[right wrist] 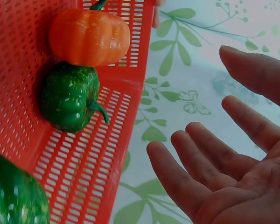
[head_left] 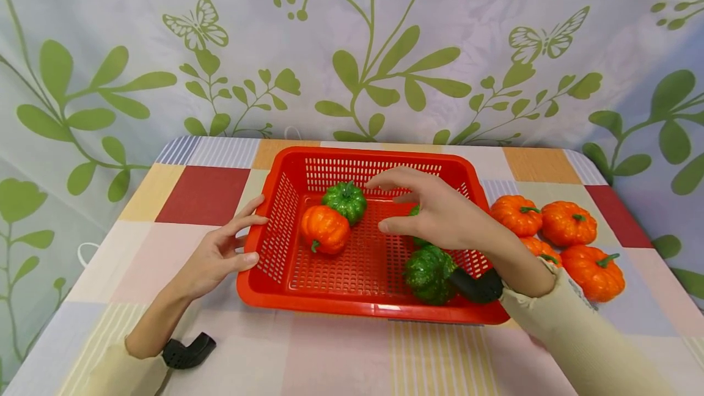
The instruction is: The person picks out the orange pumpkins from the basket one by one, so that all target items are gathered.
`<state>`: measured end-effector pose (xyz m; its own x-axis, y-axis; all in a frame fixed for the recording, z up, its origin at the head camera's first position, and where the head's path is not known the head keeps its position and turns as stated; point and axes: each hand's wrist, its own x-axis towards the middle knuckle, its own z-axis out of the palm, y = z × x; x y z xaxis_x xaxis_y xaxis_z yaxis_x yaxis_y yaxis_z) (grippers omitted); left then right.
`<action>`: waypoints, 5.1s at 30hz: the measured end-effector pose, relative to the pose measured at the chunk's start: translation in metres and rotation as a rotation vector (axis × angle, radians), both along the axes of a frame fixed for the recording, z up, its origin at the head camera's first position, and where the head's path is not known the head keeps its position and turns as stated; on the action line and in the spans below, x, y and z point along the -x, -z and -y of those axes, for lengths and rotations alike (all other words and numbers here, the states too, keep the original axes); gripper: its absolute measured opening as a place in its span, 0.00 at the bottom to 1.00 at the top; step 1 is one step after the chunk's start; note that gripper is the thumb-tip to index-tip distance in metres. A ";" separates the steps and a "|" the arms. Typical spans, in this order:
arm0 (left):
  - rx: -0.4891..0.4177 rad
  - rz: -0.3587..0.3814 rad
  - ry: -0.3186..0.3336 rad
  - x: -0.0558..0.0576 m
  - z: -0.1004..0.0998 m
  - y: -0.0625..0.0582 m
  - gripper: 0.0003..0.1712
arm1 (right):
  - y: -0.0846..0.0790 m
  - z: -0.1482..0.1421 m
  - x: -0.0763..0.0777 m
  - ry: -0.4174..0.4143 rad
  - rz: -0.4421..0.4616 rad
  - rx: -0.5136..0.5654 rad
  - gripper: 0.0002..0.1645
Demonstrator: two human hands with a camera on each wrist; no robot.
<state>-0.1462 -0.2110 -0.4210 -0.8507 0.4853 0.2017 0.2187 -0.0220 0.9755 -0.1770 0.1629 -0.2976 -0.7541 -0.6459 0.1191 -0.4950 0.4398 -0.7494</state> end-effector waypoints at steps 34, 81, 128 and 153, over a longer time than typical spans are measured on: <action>-0.031 0.021 -0.015 0.001 -0.003 -0.002 0.24 | 0.055 0.056 0.027 -0.102 0.188 -0.072 0.38; -0.044 0.031 -0.021 0.000 -0.003 -0.001 0.23 | 0.066 0.070 0.031 -0.219 0.108 -0.166 0.34; -0.032 0.030 -0.035 0.001 -0.004 -0.002 0.22 | 0.034 0.063 0.012 -0.116 0.127 -0.040 0.40; -0.037 0.033 -0.038 0.000 -0.005 -0.001 0.23 | 0.016 0.047 0.000 -0.011 0.125 0.110 0.33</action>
<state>-0.1462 -0.2062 -0.4202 -0.8747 0.4458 0.1904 0.1878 -0.0503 0.9809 -0.1767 0.1162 -0.3132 -0.7606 -0.6423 0.0947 -0.3988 0.3471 -0.8488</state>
